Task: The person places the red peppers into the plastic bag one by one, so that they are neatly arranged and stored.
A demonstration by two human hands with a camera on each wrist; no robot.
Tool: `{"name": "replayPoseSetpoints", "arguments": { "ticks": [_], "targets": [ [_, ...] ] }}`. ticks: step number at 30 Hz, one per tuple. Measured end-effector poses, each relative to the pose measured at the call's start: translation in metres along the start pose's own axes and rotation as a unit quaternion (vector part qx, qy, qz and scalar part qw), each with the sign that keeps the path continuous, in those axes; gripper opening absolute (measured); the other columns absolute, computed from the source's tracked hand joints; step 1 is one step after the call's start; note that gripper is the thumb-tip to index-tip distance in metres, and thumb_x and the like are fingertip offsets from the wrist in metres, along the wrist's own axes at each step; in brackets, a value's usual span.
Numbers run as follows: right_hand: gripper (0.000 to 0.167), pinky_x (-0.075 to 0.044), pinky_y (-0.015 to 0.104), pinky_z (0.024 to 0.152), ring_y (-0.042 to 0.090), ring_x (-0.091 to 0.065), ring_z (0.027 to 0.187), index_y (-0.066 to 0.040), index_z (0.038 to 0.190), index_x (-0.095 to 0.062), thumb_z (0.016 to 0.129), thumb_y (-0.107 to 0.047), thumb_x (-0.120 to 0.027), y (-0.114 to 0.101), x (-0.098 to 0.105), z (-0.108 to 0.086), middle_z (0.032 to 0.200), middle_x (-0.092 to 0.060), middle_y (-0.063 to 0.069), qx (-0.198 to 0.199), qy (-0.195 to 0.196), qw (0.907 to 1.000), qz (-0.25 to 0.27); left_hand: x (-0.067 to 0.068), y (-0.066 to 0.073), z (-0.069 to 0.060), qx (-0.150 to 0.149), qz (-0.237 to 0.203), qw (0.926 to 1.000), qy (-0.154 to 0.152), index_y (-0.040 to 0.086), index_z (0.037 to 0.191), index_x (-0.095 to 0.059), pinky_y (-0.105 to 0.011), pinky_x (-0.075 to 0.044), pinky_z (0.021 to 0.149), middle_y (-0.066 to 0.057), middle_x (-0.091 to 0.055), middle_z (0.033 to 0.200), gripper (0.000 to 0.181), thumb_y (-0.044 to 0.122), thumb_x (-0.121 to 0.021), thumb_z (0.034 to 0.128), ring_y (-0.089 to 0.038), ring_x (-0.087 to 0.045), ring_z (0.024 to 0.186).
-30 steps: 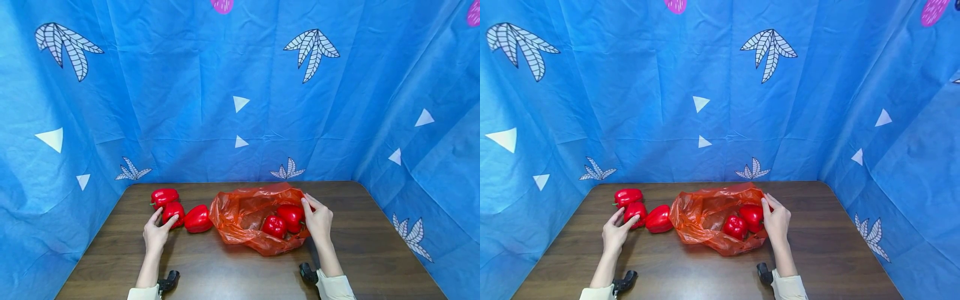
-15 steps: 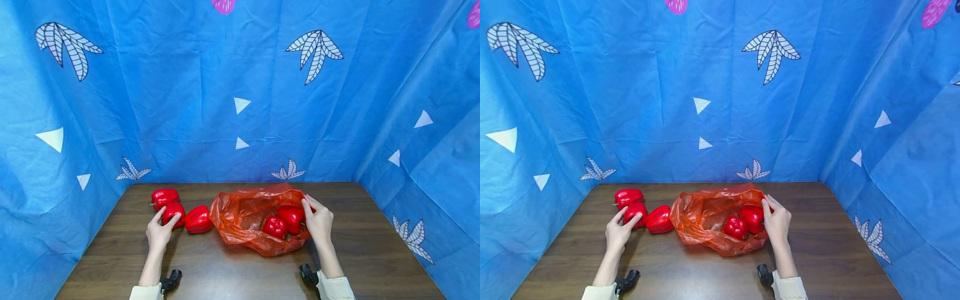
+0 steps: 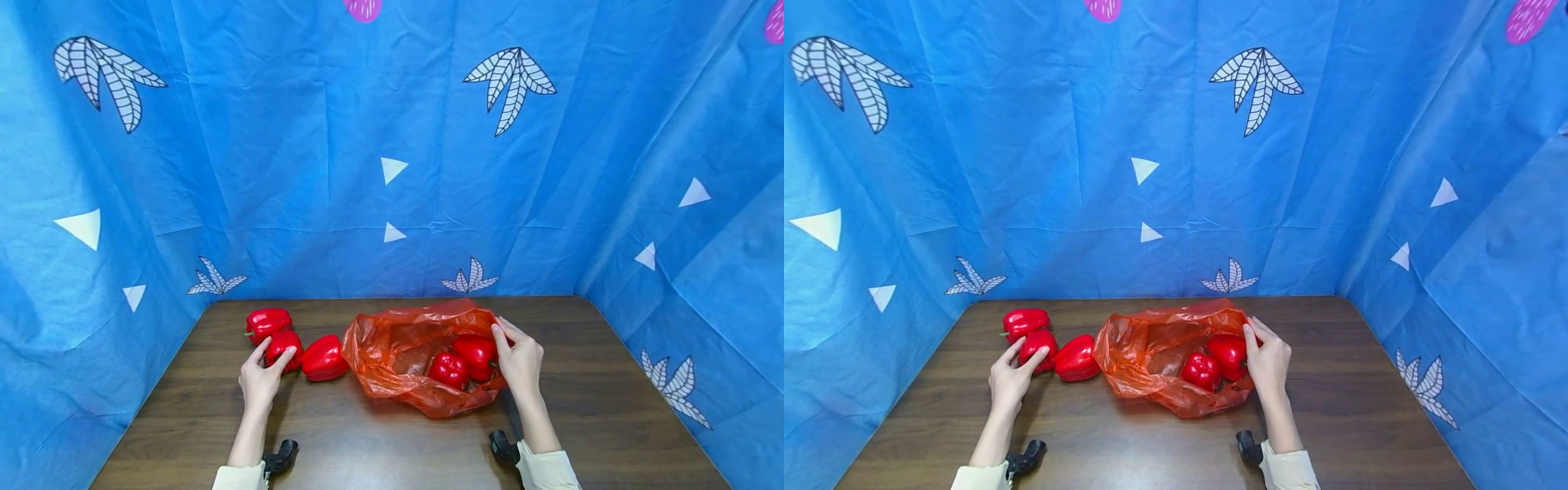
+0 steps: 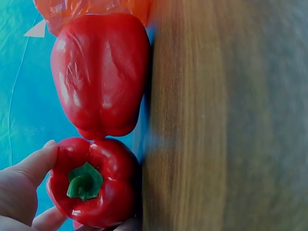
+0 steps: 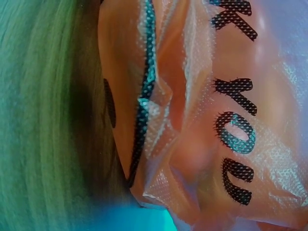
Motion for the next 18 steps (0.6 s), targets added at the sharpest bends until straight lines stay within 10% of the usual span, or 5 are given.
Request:
{"name": "replayPoseSetpoints", "arguments": {
  "ticks": [18],
  "targets": [
    [0.029, -0.044, 0.054, 0.102, 0.039, -0.061, 0.115, -0.001, 0.117, -0.07, 0.095, -0.018, -0.064, 0.0007, -0.0003, 0.0008, 0.12, -0.068, 0.017, 0.001, 0.003, 1.0, 0.003, 0.0035, -0.003, -0.0029, 0.012, -0.012, 0.9997, 0.018, 0.009, 0.143, -0.05, -0.056, -0.039, 0.107, -0.025, -0.048, 0.144, 0.072, 0.038, -0.077, 0.0834, -0.043, -0.043, 0.133]
  ]
}}
Point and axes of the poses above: each hand's wrist, its own z-axis towards the middle knuckle, its own x-axis out of the back of the hand, y = z × x, the point moved 8 cm from there along z, towards the middle knuckle
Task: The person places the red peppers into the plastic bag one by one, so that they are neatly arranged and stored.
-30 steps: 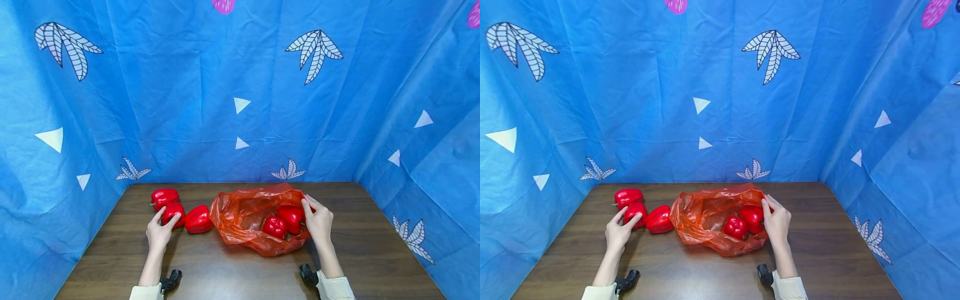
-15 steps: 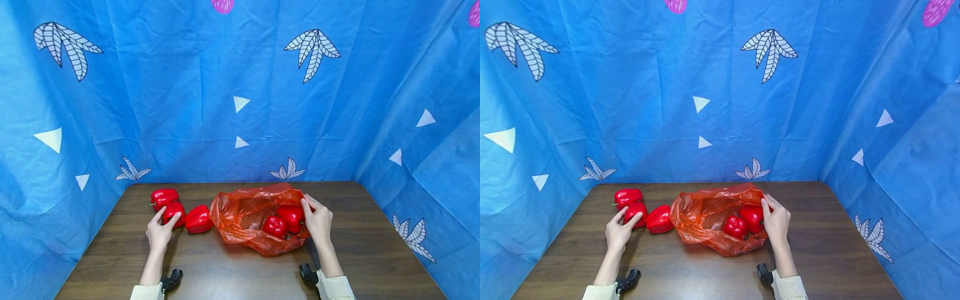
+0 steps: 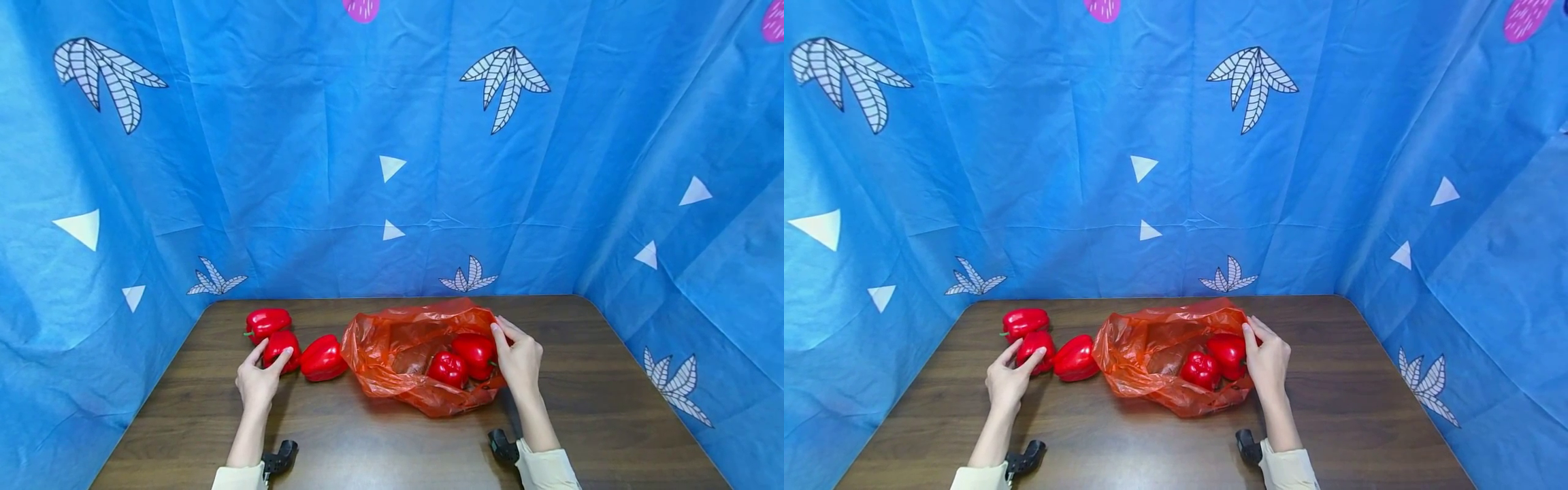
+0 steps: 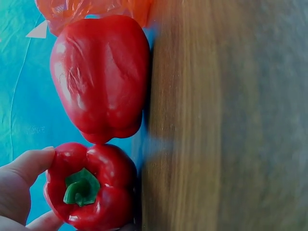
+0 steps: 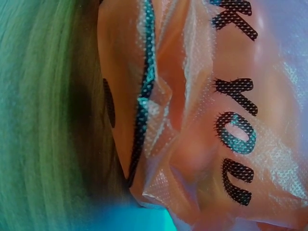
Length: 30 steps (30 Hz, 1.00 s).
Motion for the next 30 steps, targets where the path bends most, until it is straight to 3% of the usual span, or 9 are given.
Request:
{"name": "replayPoseSetpoints", "arguments": {
  "ticks": [12, 17, 22, 24, 28, 30],
  "targets": [
    [0.029, -0.043, 0.053, 0.104, 0.038, -0.061, 0.116, -0.001, 0.118, -0.069, 0.095, -0.019, -0.064, 0.001, 0.0, 0.001, 0.121, -0.068, 0.016, -0.007, -0.003, 1.0, 0.001, 0.011, 0.013, -0.003, -0.005, -0.021, 0.9992, 0.033, 0.012, 0.142, -0.053, -0.054, -0.04, 0.107, -0.024, -0.049, 0.143, 0.07, 0.039, -0.078, 0.0822, -0.04, -0.047, 0.132],
    [0.029, -0.043, 0.054, 0.104, 0.038, -0.061, 0.117, -0.002, 0.118, -0.07, 0.095, -0.019, -0.064, 0.0, 0.001, 0.001, 0.122, -0.068, 0.016, -0.007, -0.003, 1.0, 0.001, 0.014, 0.027, -0.007, -0.01, -0.04, 0.9985, 0.035, 0.016, 0.143, -0.052, -0.048, -0.043, 0.108, -0.021, -0.048, 0.146, 0.072, 0.043, -0.078, 0.0813, -0.037, -0.047, 0.134],
    [0.029, -0.043, 0.054, 0.103, 0.038, -0.061, 0.116, -0.002, 0.117, -0.07, 0.095, -0.018, -0.064, 0.0, 0.001, 0.002, 0.121, -0.068, 0.016, 0.0, -0.001, 1.0, 0.002, 0.013, 0.05, -0.019, -0.02, -0.082, 0.9962, 0.022, 0.016, 0.144, -0.05, -0.043, -0.042, 0.103, -0.016, -0.047, 0.148, 0.072, 0.04, -0.078, 0.0817, -0.033, -0.046, 0.136],
    [0.028, -0.043, 0.054, 0.103, 0.039, -0.061, 0.116, -0.001, 0.117, -0.07, 0.095, -0.018, -0.064, 0.0, 0.002, 0.002, 0.12, -0.068, 0.017, 0.002, 0.0, 1.0, 0.002, 0.01, 0.062, -0.026, -0.03, -0.101, 0.9944, 0.01, 0.015, 0.144, -0.051, -0.038, -0.043, 0.1, -0.016, -0.047, 0.148, 0.07, 0.035, -0.079, 0.0824, -0.033, -0.046, 0.136],
    [0.028, -0.045, 0.054, 0.101, 0.039, -0.061, 0.115, 0.0, 0.117, -0.07, 0.095, -0.018, -0.064, 0.0, 0.002, 0.002, 0.12, -0.068, 0.018, 0.008, 0.003, 1.0, 0.001, -0.002, 0.087, -0.043, -0.056, -0.134, 0.9891, -0.025, 0.013, 0.142, -0.053, -0.014, -0.048, 0.088, -0.016, -0.048, 0.147, 0.065, 0.026, -0.078, 0.0837, -0.032, -0.048, 0.133],
    [0.028, -0.045, 0.054, 0.101, 0.039, -0.062, 0.114, -0.001, 0.117, -0.07, 0.095, -0.018, -0.064, 0.0, 0.002, 0.002, 0.12, -0.068, 0.018, 0.01, 0.004, 0.9999, 0.001, -0.011, 0.097, -0.051, -0.068, -0.144, 0.9862, -0.044, 0.012, 0.14, -0.054, -0.004, -0.046, 0.082, -0.014, -0.05, 0.146, 0.062, 0.023, -0.078, 0.0836, -0.03, -0.05, 0.13]
  ]
}}
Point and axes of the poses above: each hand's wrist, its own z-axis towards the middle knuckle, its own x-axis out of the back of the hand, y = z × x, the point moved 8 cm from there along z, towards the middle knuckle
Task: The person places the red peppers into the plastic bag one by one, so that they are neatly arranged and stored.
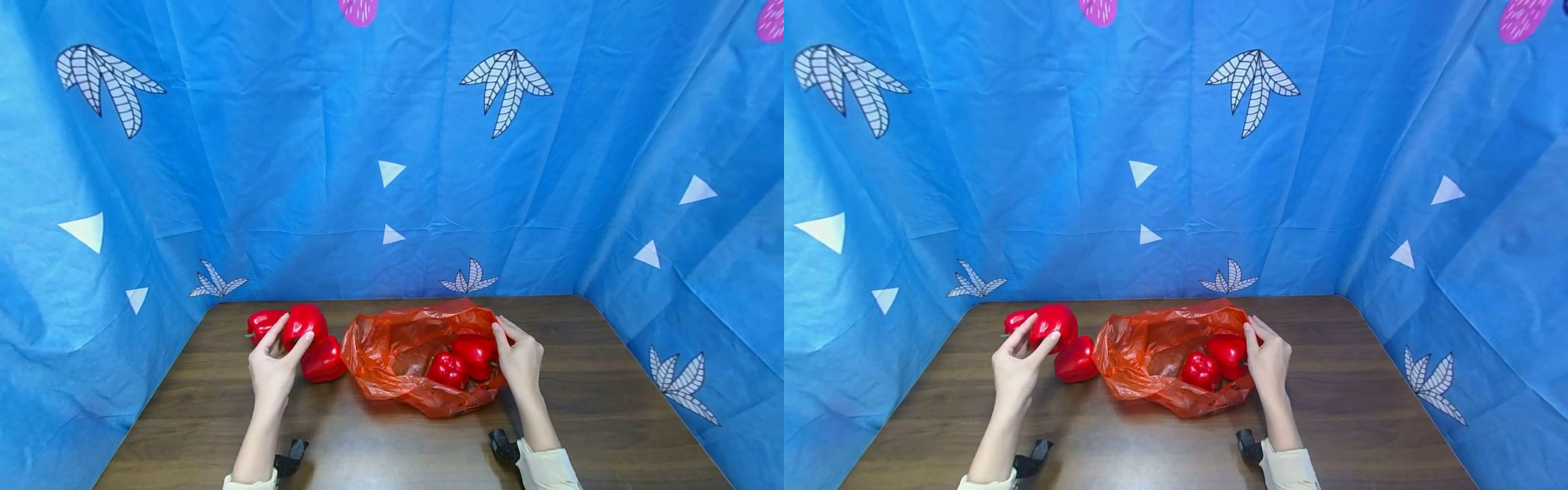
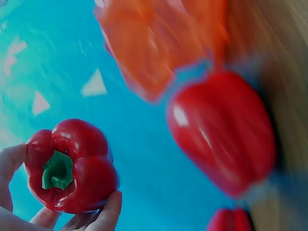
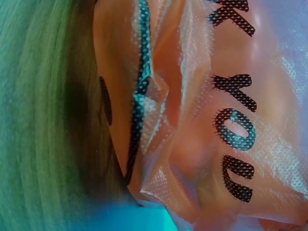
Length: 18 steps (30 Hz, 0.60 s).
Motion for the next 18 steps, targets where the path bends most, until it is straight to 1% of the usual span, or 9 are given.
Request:
{"name": "replayPoseSetpoints", "arguments": {
  "ticks": [2, 5, 8, 13, 16, 18],
  "targets": [
    [0.028, -0.045, 0.054, 0.1, 0.039, -0.062, 0.114, -0.001, 0.117, -0.07, 0.095, -0.018, -0.064, 0.0, 0.0, 0.0, 0.12, -0.068, 0.018, 0.002, 0.002, 1.0, 0.0, -0.014, 0.005, -0.006, -0.007, -0.011, 0.9997, -0.021, 0.012, 0.138, -0.056, -0.001, -0.045, 0.079, -0.013, -0.053, 0.144, 0.06, 0.02, -0.079, 0.0833, -0.027, -0.052, 0.128],
    [0.028, -0.045, 0.054, 0.1, 0.039, -0.062, 0.114, -0.001, 0.117, -0.07, 0.095, -0.018, -0.064, 0.0, 0.002, -0.002, 0.12, -0.068, 0.018, 0.0, 0.003, 1.0, -0.002, -0.036, 0.01, -0.016, -0.017, -0.02, 0.9983, -0.052, 0.011, 0.136, -0.059, -0.006, -0.048, 0.081, -0.011, -0.056, 0.14, 0.059, 0.017, -0.08, 0.0818, -0.024, -0.055, 0.124],
    [0.029, -0.045, 0.055, 0.101, 0.04, -0.061, 0.115, -0.001, 0.117, -0.07, 0.095, -0.018, -0.064, -0.002, 0.003, -0.005, 0.12, -0.068, 0.018, -0.002, 0.004, 1.0, -0.001, -0.057, 0.013, -0.025, -0.027, -0.034, 0.9959, -0.079, 0.011, 0.134, -0.061, -0.011, -0.05, 0.081, -0.012, -0.06, 0.135, 0.058, 0.013, -0.081, 0.0796, -0.024, -0.059, 0.119],
    [0.028, -0.045, 0.055, 0.1, 0.04, -0.061, 0.115, -0.001, 0.117, -0.07, 0.095, -0.018, -0.064, -0.003, 0.005, -0.009, 0.12, -0.068, 0.018, -0.006, 0.007, 1.0, 0.0, -0.087, 0.011, -0.04, -0.045, -0.042, 0.9911, -0.119, 0.012, 0.132, -0.063, -0.017, -0.051, 0.081, -0.013, -0.063, 0.131, 0.058, 0.012, -0.083, 0.0775, -0.025, -0.062, 0.113],
    [0.028, -0.047, 0.054, 0.098, 0.039, -0.062, 0.114, -0.002, 0.116, -0.071, 0.094, -0.018, -0.065, -0.004, 0.006, -0.012, 0.119, -0.069, 0.016, -0.004, 0.013, 0.9999, -0.003, -0.102, 0.007, -0.048, -0.049, -0.038, 0.9886, -0.137, 0.014, 0.13, -0.064, -0.02, -0.052, 0.081, -0.013, -0.064, 0.13, 0.057, 0.014, -0.084, 0.0766, -0.025, -0.063, 0.112],
    [0.027, -0.048, 0.053, 0.097, 0.038, -0.063, 0.113, -0.003, 0.116, -0.071, 0.093, -0.018, -0.066, -0.006, 0.007, -0.013, 0.118, -0.069, 0.016, -0.001, 0.015, 0.9999, -0.004, -0.11, 0.003, -0.052, -0.05, -0.032, 0.9873, -0.148, 0.015, 0.13, -0.065, -0.022, -0.052, 0.081, -0.012, -0.064, 0.131, 0.056, 0.016, -0.084, 0.0767, -0.024, -0.063, 0.111]
  ]
}}
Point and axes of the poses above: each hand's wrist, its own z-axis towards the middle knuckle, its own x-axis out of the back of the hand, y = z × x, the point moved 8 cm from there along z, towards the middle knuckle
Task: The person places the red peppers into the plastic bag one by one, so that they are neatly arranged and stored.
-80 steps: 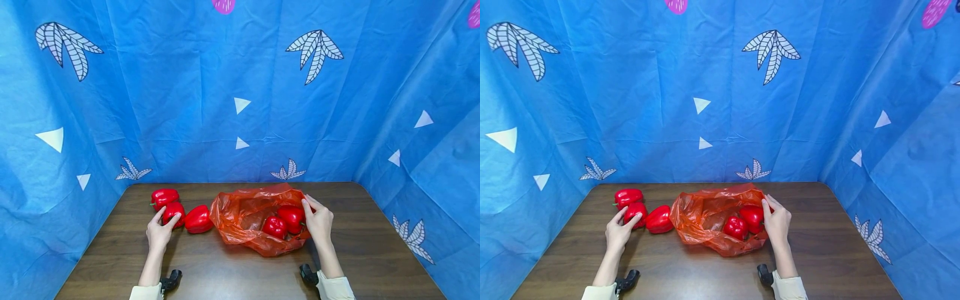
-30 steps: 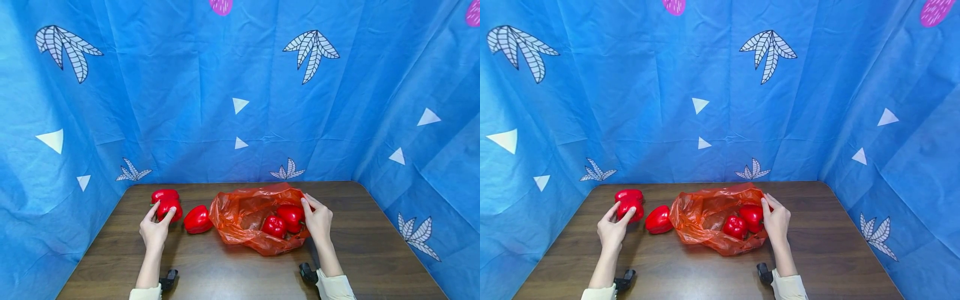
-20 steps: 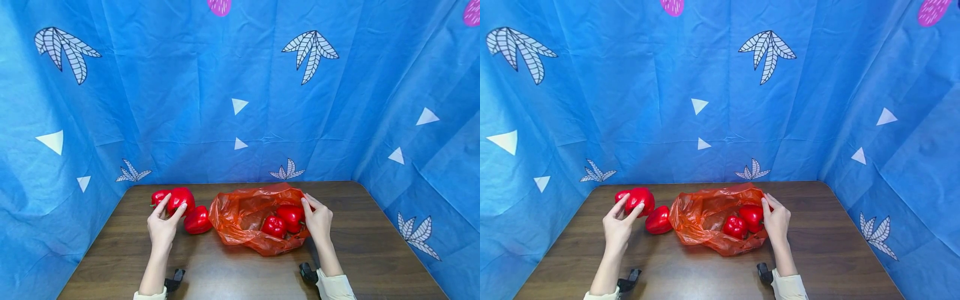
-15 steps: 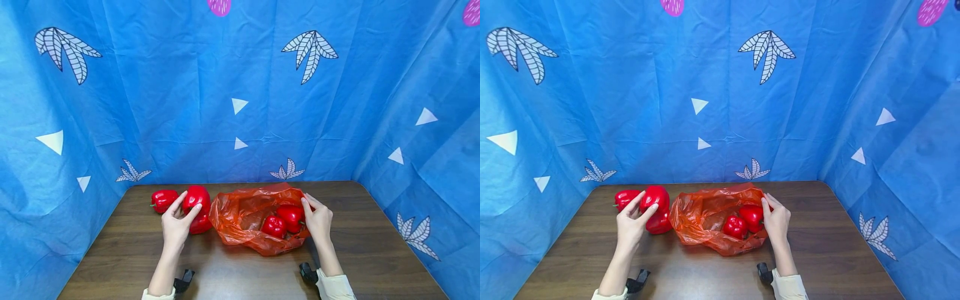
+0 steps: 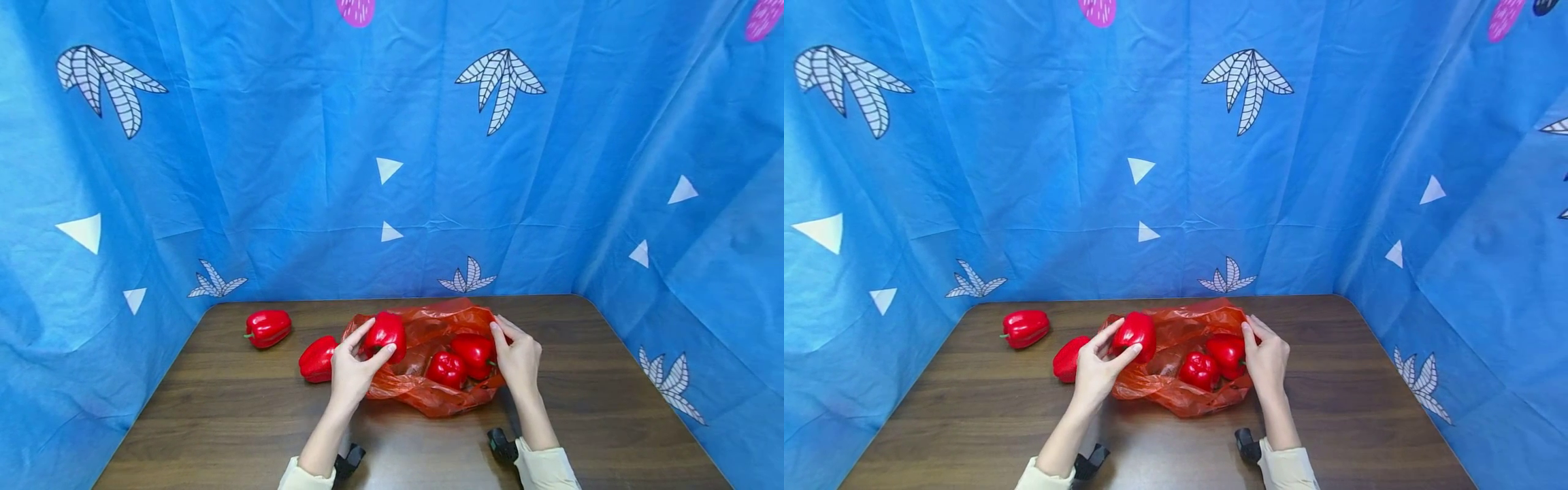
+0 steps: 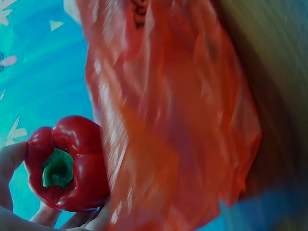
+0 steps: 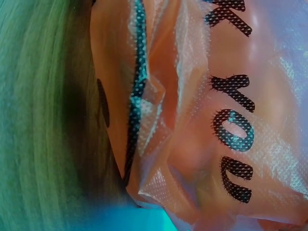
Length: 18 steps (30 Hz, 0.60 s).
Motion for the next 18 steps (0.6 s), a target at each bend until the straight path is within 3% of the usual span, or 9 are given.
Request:
{"name": "replayPoseSetpoints", "arguments": {
  "ticks": [4, 10, 18],
  "targets": [
    [0.028, -0.048, 0.053, 0.097, 0.038, -0.063, 0.113, -0.003, 0.116, -0.071, 0.093, -0.018, -0.067, -0.001, 0.0, 0.0, 0.118, -0.07, 0.016, 0.003, 0.0, 1.0, 0.001, -0.016, -0.008, -0.002, 0.001, 0.016, 0.9997, -0.017, 0.015, 0.129, -0.065, -0.027, -0.053, 0.082, -0.012, -0.064, 0.131, 0.055, 0.018, -0.083, 0.0771, -0.023, -0.062, 0.108],
    [0.028, -0.047, 0.053, 0.098, 0.037, -0.063, 0.113, -0.003, 0.116, -0.071, 0.093, -0.018, -0.067, -0.001, 0.0, 0.0, 0.118, -0.07, 0.015, 0.003, 0.001, 1.0, 0.001, -0.034, -0.022, -0.004, 0.005, 0.007, 0.999, -0.044, 0.011, 0.131, -0.063, -0.029, -0.055, 0.079, -0.015, -0.064, 0.129, 0.056, 0.015, -0.082, 0.0782, -0.024, -0.062, 0.104],
    [0.028, -0.047, 0.054, 0.098, 0.039, -0.062, 0.113, -0.002, 0.116, -0.07, 0.094, -0.018, -0.065, 0.002, -0.001, 0.0, 0.119, -0.069, 0.016, 0.0, -0.001, 1.0, 0.003, -0.042, -0.041, -0.008, 0.01, 0.047, 0.9976, -0.049, 0.013, 0.13, -0.064, -0.041, -0.054, 0.093, -0.012, -0.064, 0.13, 0.057, 0.02, -0.083, 0.0769, -0.026, -0.061, 0.114]
  ]
}}
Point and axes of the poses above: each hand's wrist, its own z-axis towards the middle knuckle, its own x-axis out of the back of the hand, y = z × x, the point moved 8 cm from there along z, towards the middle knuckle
